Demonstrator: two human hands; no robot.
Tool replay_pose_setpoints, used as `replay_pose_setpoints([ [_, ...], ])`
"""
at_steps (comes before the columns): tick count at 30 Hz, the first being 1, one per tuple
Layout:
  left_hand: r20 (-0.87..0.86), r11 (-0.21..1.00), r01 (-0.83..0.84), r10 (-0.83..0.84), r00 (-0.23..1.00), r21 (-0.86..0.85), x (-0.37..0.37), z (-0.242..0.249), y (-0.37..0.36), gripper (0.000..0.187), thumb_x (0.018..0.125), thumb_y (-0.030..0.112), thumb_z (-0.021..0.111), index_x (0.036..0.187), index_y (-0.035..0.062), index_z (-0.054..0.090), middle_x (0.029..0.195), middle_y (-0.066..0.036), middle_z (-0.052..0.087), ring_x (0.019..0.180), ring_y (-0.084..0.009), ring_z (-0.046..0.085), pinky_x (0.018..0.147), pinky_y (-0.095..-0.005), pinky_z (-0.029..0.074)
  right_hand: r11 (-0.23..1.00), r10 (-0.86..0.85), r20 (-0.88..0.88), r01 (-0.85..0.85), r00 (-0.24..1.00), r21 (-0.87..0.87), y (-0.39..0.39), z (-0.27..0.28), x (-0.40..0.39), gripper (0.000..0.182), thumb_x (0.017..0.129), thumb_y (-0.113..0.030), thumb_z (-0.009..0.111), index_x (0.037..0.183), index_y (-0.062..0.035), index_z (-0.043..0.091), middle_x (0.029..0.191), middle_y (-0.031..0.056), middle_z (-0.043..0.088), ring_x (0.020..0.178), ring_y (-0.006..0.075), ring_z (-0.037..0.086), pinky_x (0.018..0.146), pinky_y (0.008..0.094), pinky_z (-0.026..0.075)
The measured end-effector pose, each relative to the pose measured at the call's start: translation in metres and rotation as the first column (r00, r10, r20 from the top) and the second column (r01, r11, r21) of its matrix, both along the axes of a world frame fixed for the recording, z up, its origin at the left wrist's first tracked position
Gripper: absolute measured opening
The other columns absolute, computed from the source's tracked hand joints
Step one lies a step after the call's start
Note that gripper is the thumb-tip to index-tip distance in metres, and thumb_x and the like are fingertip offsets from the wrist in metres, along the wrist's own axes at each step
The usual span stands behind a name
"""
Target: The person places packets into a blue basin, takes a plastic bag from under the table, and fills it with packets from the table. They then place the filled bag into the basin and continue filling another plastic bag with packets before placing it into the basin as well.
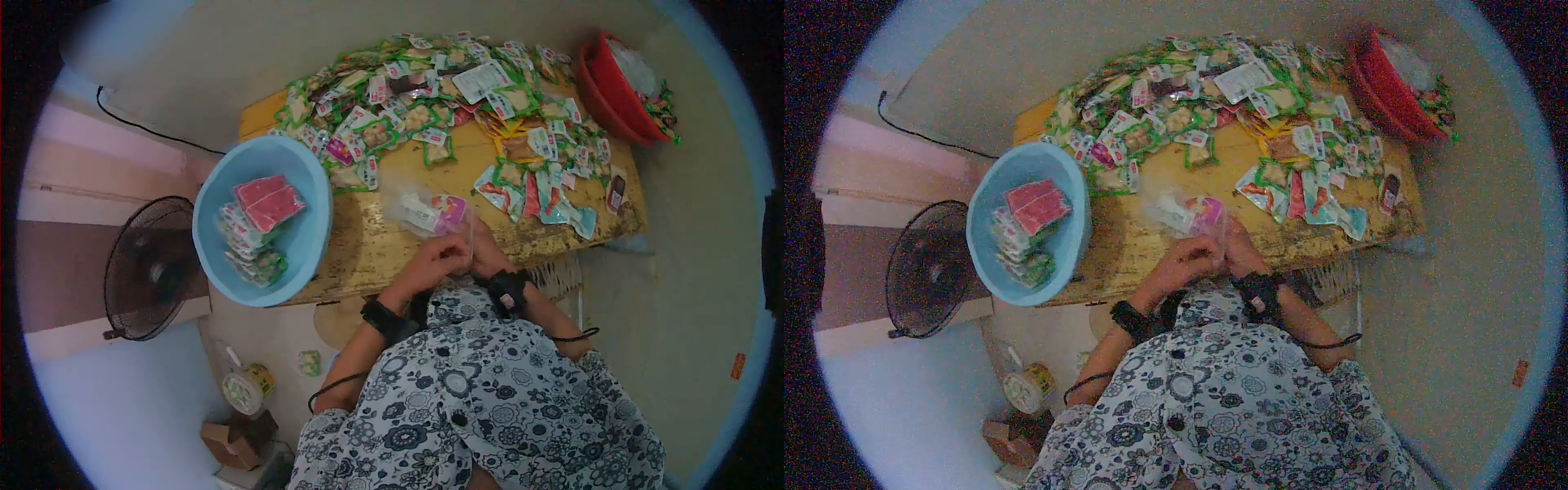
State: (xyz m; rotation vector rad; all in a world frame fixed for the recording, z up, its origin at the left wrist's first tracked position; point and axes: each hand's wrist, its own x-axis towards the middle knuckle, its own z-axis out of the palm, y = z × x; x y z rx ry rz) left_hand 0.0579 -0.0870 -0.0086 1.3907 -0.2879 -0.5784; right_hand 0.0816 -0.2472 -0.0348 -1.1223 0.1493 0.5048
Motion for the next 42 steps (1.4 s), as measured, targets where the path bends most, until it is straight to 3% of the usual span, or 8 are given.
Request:
replay_pose_setpoints([
  [10, 0.231, 0.696, -0.617, 0.574, 0.786, 0.368, 0.015, -0.029, 0.046, 0.027, 0.085, 0.015, 0.069, 0.108, 0.0010, 0.064, 0.093, -0.010, 0.066, 0.085, -0.0219, 0.064, 0.080, -0.0333, 0.051, 0.867, 0.254, 0.096, -0.182, 0.962, -0.465, -0.021, -0.026, -0.001, 0.039, 0.087, -0.017, 0.070, 0.123, -0.0044, 0.061, 0.120, 0.0062, 0.063, 0.103, 0.0167, 0.061, 0.090, 0.0317, 0.051],
  [16, 0.492, 0.513, -0.525, 0.212, 0.844, 0.679, 0.004, -0.046, 0.077, 0.075, 0.074, 0.011, 0.077, 0.140, 0.0032, 0.042, 0.116, -0.019, 0.060, 0.105, -0.0384, 0.060, 0.091, -0.0449, 0.048, 0.868, 0.260, 0.130, -0.172, 0.957, -0.466, -0.036, -0.084, 0.012, 0.037, 0.090, -0.018, 0.067, 0.123, -0.0044, 0.059, 0.109, 0.0055, 0.065, 0.093, 0.0188, 0.065, 0.085, 0.0348, 0.055],
  [22, -0.092, 0.848, -0.431, 0.477, 0.874, 0.308, -0.012, -0.058, 0.077, 0.083, 0.072, 0.009, 0.080, 0.143, 0.0018, 0.038, 0.124, -0.014, 0.060, 0.112, -0.0259, 0.058, 0.089, -0.0382, 0.050, 0.989, 0.146, -0.334, -0.128, 0.931, 0.074, -0.020, -0.076, 0.021, 0.033, 0.094, -0.019, 0.062, 0.125, -0.0096, 0.058, 0.106, 0.0036, 0.064, 0.094, 0.0196, 0.065, 0.088, 0.0388, 0.055],
  [28, -0.324, 0.828, -0.560, 0.533, 0.782, 0.010, -0.028, -0.077, 0.083, 0.054, 0.086, 0.022, 0.073, 0.131, 0.0048, 0.049, 0.121, -0.010, 0.060, 0.109, -0.0223, 0.060, 0.090, -0.0341, 0.052, 0.911, 0.303, -0.083, -0.314, 0.949, -0.267, -0.007, -0.065, 0.022, 0.038, 0.099, -0.021, 0.054, 0.134, -0.0071, 0.051, 0.113, 0.0033, 0.060, 0.105, 0.0182, 0.063, 0.088, 0.0316, 0.054],
  [31, -0.657, 0.833, -0.546, 0.362, 0.661, -0.090, -0.030, -0.089, 0.093, 0.042, 0.089, 0.032, 0.070, 0.118, 0.0059, 0.056, 0.116, -0.008, 0.061, 0.104, -0.0211, 0.061, 0.091, -0.0317, 0.051, 0.946, 0.302, -0.011, -0.301, 0.953, -0.122, -0.009, -0.093, 0.024, 0.042, 0.095, -0.013, 0.059, 0.135, -0.0052, 0.050, 0.115, 0.0031, 0.060, 0.103, 0.0156, 0.062, 0.088, 0.0303, 0.053],
  [37, -0.769, 0.910, -0.413, 0.291, 0.569, 0.039, -0.030, -0.059, 0.044, 0.033, 0.089, 0.033, 0.069, 0.106, 0.0061, 0.061, 0.097, -0.004, 0.065, 0.088, -0.0139, 0.062, 0.074, -0.0255, 0.051, 0.956, 0.285, -0.098, -0.275, 0.954, 0.104, 0.007, -0.100, 0.020, 0.053, 0.082, -0.006, 0.073, 0.131, -0.0040, 0.053, 0.116, 0.0036, 0.062, 0.101, 0.0147, 0.062, 0.085, 0.0302, 0.054],
  [40, -0.769, 0.966, -0.260, 0.155, 0.620, -0.015, -0.030, -0.082, 0.034, 0.027, 0.089, 0.032, 0.070, 0.097, 0.0069, 0.065, 0.086, -0.002, 0.066, 0.074, -0.0107, 0.062, 0.062, -0.0239, 0.050, 0.921, 0.383, 0.160, -0.363, 0.910, -0.141, 0.015, -0.047, 0.020, 0.050, 0.082, -0.007, 0.073, 0.129, -0.0036, 0.055, 0.115, 0.0035, 0.064, 0.102, 0.0134, 0.062, 0.084, 0.0296, 0.054],
  [42, -0.786, 0.951, -0.304, 0.154, 0.598, -0.046, -0.033, -0.092, 0.031, 0.024, 0.089, 0.030, 0.069, 0.094, 0.0066, 0.066, 0.081, -0.001, 0.066, 0.067, -0.0099, 0.061, 0.056, -0.0222, 0.048, 0.888, 0.458, 0.082, -0.459, 0.885, -0.006, 0.000, -0.123, 0.023, 0.050, 0.082, -0.006, 0.071, 0.129, -0.0044, 0.056, 0.114, 0.0040, 0.064, 0.102, 0.0130, 0.062, 0.083, 0.0290, 0.053],
])
